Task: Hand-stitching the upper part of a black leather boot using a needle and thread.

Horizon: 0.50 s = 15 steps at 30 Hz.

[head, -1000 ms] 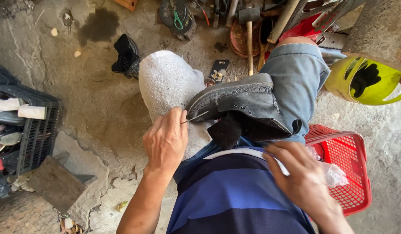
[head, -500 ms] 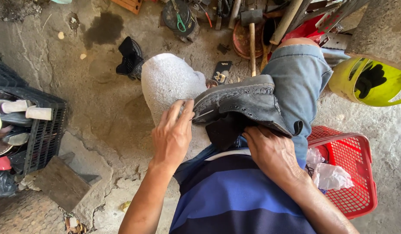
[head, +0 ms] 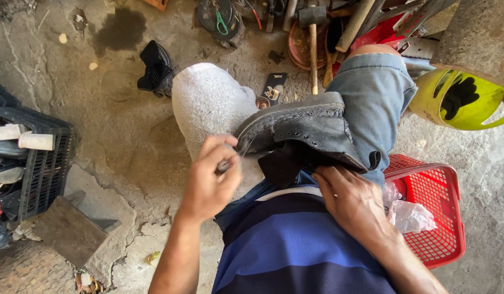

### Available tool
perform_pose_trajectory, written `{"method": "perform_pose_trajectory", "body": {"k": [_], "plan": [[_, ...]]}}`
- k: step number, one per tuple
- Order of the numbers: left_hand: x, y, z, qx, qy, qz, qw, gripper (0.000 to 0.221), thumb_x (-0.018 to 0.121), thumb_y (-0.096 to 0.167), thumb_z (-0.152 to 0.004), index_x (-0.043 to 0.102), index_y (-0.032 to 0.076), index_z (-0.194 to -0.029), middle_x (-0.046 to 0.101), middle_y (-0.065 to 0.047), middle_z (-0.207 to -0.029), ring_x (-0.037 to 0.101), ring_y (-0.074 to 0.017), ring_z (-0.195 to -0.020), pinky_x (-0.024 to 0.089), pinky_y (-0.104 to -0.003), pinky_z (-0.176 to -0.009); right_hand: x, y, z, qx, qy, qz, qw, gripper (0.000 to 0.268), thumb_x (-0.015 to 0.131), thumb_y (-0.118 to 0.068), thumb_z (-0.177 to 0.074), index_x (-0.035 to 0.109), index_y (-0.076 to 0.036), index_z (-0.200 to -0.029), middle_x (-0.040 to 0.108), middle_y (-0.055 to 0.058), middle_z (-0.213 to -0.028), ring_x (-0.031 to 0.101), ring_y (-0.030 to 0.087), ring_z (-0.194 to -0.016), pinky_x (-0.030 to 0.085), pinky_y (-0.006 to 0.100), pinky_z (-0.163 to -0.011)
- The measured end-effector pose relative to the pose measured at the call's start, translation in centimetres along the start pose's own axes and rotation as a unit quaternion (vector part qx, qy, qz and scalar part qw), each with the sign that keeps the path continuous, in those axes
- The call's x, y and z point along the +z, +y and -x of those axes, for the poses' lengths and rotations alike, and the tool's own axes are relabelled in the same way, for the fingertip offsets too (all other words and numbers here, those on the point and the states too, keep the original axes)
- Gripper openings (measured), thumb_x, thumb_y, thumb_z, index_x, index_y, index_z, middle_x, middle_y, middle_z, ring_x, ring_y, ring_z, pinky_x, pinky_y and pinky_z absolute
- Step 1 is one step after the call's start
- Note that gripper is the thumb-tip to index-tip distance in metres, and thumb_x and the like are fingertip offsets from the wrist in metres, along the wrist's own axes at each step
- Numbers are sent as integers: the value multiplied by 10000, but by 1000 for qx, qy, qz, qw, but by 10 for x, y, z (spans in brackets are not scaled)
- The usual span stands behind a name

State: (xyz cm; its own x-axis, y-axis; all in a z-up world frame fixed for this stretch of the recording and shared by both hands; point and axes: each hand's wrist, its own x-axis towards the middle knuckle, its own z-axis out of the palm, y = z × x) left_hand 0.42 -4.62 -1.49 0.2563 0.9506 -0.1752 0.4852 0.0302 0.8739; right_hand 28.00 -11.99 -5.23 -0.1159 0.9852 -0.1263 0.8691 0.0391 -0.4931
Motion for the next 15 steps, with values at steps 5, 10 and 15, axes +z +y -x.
{"method": "perform_pose_trajectory", "body": {"k": [5, 10, 15], "plan": [[-70, -4, 52, -56, -37, 148, 987, 176, 574, 148, -961, 642, 65, -820, 692, -113, -1073, 599, -147, -838, 524, -268, -769, -44, 30, 19, 72, -139, -121, 980, 166, 668, -308, -929, 755, -209, -1029, 797, -53, -950, 760, 150, -762, 560, 330, -703], [-112, -22, 105, -145, 119, 91, 978, 202, 600, 117, -909, 692, 75, -733, 729, -23, -974, 468, -54, -671, 385, -216, -562, -66, 102, 46, 181, -152, -170, 957, 182, 741, -201, -873, 823, -105, -1005, 838, -36, -903, 681, 38, -690, 579, 220, -672], [-122, -39, 110, -149, 201, -214, 944, 100, 763, 23, -1011, 746, -75, -1025, 682, -167, -1069, 663, -238, -989, 540, -343, -892, -72, 109, 53, 174, -197, 259, 929, 417, 594, -441, -976, 663, -195, -1306, 694, 63, -1333, 720, 327, -1107, 627, 478, -798]]}}
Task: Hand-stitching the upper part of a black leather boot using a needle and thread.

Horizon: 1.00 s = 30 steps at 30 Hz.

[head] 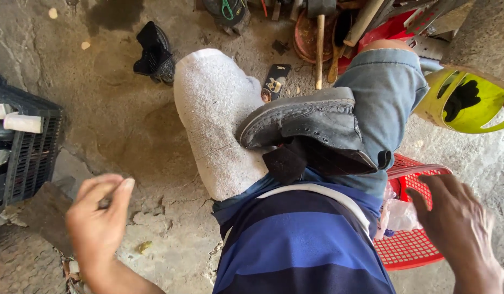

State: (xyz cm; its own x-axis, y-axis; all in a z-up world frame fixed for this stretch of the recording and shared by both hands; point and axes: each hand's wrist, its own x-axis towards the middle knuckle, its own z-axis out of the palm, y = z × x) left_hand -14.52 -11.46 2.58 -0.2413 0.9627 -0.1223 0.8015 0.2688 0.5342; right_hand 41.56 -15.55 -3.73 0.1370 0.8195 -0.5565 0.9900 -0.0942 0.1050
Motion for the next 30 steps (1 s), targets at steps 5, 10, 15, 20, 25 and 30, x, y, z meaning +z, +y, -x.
{"method": "perform_pose_trajectory", "body": {"k": [5, 10, 15, 20, 25, 30], "plan": [[66, 49, -6, 118, 8, 2, 993, 213, 735, 77, -987, 732, 0, -1185, 660, -182, -1213, 654, -282, -1068, 585, -335, -851, -61, -107, 11, -207, 141, -329, 910, 120, 685, -210, -945, 700, -113, -1014, 726, 2, -1015, 663, 165, -779, 527, 309, -726], [136, 102, -16, 215, -12, 70, 974, 397, 794, 32, -880, 706, 67, -1266, 714, -180, -1027, 738, -352, -865, 612, -411, -678, -17, -164, -41, -232, 316, -168, 904, 367, 602, -247, -1009, 657, -111, -1345, 683, 139, -970, 706, 352, -881, 581, 444, -762], [158, 99, -21, 225, -40, -30, 973, 203, 731, 155, -970, 721, 129, -1170, 698, -56, -790, 723, -220, -650, 570, -310, -512, -36, -162, -35, -219, 245, -200, 923, 155, 669, -325, -987, 750, -232, -893, 683, 17, -722, 706, 284, -684, 553, 398, -612], [169, 102, -25, 213, -14, 28, 977, 72, 696, 169, -984, 709, 194, -1050, 720, 13, -712, 720, -165, -605, 557, -276, -530, -48, -162, -36, -275, 181, -468, 820, 139, 680, -221, -979, 726, -133, -881, 724, 99, -1127, 673, 362, -1095, 524, 461, -884], [187, 92, -20, 219, 16, -14, 976, 92, 676, 149, -973, 655, 227, -1018, 672, 46, -597, 687, -149, -528, 537, -278, -509, -23, -155, -49, -333, 38, -754, 565, 335, 488, -166, -1067, 569, -40, -767, 675, 147, -704, 730, 367, -933, 550, 436, -874], [200, 84, -17, 247, 42, -56, 966, 139, 651, 116, -921, 622, 251, -945, 606, 83, -536, 642, -130, -490, 524, -265, -495, -5, -130, -51, -251, 101, -475, 837, 184, 683, -262, -970, 726, -145, -834, 677, 89, -612, 730, 306, -649, 562, 401, -571]]}}
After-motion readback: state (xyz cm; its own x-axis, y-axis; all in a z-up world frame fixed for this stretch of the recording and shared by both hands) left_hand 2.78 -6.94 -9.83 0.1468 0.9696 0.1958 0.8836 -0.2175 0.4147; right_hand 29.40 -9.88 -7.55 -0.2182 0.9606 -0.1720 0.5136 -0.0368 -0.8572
